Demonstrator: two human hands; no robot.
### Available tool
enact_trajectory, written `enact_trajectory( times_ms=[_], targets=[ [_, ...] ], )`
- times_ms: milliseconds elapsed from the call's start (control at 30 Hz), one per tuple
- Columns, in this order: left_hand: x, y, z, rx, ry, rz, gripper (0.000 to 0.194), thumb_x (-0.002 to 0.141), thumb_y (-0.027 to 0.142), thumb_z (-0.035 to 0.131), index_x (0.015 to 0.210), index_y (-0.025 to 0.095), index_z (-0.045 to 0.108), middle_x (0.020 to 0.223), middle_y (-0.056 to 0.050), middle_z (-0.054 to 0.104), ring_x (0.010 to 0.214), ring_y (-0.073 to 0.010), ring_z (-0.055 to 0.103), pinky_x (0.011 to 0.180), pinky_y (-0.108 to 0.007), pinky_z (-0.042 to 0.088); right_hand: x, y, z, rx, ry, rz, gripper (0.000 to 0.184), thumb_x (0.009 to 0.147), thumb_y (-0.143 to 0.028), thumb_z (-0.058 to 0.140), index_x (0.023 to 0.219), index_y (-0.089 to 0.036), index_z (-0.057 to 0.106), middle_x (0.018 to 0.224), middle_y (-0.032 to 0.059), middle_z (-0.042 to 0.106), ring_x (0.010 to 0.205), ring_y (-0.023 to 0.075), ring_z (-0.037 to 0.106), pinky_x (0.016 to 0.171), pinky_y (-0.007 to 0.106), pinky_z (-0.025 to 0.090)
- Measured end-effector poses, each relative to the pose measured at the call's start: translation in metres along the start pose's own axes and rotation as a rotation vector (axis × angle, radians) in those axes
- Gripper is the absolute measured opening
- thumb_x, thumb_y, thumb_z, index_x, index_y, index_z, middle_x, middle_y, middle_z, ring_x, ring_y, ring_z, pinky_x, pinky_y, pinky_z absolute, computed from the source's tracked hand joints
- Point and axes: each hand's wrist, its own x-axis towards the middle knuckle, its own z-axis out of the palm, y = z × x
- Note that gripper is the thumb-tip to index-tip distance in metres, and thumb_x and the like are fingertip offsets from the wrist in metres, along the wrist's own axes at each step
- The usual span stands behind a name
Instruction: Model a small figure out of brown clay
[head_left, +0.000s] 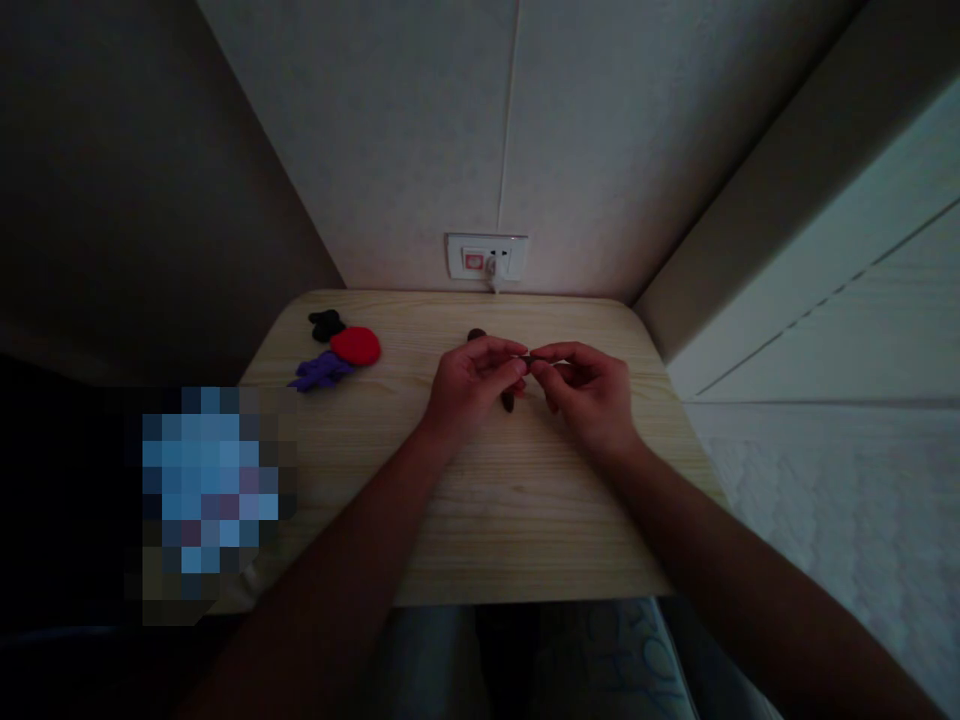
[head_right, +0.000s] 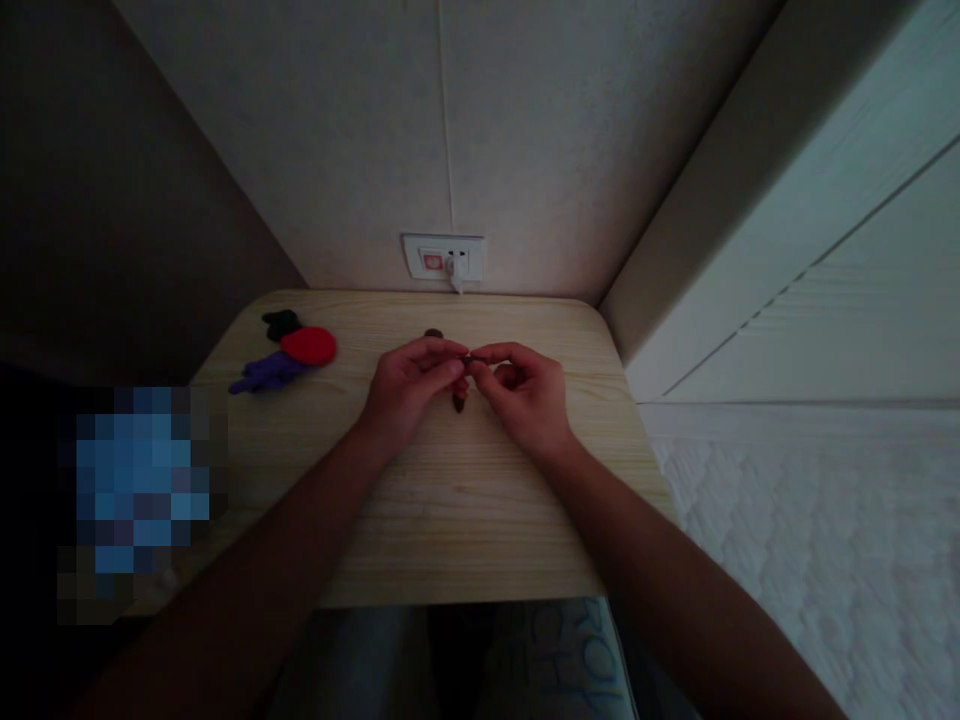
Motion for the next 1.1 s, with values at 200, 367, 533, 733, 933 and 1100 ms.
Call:
enact_trajectory(
  times_ms=[200,367,533,733,933,1100],
  targets=[
    [0.004,0.007,-0.012,0.082,0.344,0.193,0.011,0.081,0.030,0.070,0.081,0.020,0.074,0.065,0.001,0.067,0.054,-0.0126,0.057,0.053,-0.027,0.044,0.008,0.007,-0.001,0.082,0.054,0.050,0.040,0.077,-0.049,0.089,0.103,-0.021,0.080,0.083,0.0015,0.077,0.047,0.0074,0.051,0.041,0.024,0.040],
    [0.013,0.001,-0.031,0.450,0.612,0.190,0.006,0.076,0.021,0.072,0.082,0.021,0.073,0.077,0.000,0.070,0.074,-0.0171,0.064,0.072,-0.029,0.048,0.015,0.019,-0.002,0.075,-0.022,0.083,0.036,0.080,-0.046,0.086,0.104,-0.020,0.081,0.070,-0.0006,0.071,0.051,0.0098,0.051,0.045,0.025,0.044],
    [0.008,-0.002,-0.027,1.020,0.518,0.066,0.018,0.090,0.033,0.071,0.104,0.022,0.072,0.105,-0.007,0.078,0.105,-0.0283,0.069,0.101,-0.043,0.049,0.015,0.018,0.001,0.145,-0.059,0.135,0.033,0.078,-0.043,0.088,0.100,-0.021,0.076,0.083,0.0019,0.077,0.057,0.0108,0.058,0.047,0.024,0.049],
    [0.004,0.001,-0.017,1.311,0.449,-0.064,0.031,0.091,0.050,0.073,0.105,0.023,0.079,0.129,-0.019,0.070,0.131,-0.0448,0.058,0.112,-0.061,0.042,0.014,0.017,0.002,0.160,-0.082,0.101,0.028,0.077,-0.039,0.088,0.097,-0.023,0.078,0.077,-0.0010,0.070,0.057,0.0110,0.058,0.048,0.025,0.050],
    [0.009,0.001,-0.020,0.944,0.468,-0.005,0.020,0.083,0.036,0.080,0.095,0.022,0.072,0.105,-0.010,0.079,0.104,-0.0313,0.072,0.101,-0.049,0.051,0.016,0.019,0.002,0.173,-0.088,0.126,0.028,0.075,-0.039,0.091,0.092,-0.022,0.078,0.072,-0.0022,0.069,0.058,0.0107,0.057,0.054,0.026,0.052],
    [0.013,-0.003,-0.017,0.412,0.378,0.075,0.031,0.072,0.033,0.086,0.095,0.020,0.069,0.097,-0.008,0.078,0.088,-0.0221,0.072,0.082,-0.036,0.056,0.017,0.018,0.002,0.201,-0.028,0.112,0.032,0.073,-0.043,0.092,0.093,-0.022,0.079,0.072,-0.0020,0.072,0.059,0.0110,0.058,0.055,0.027,0.052]
  ],
)
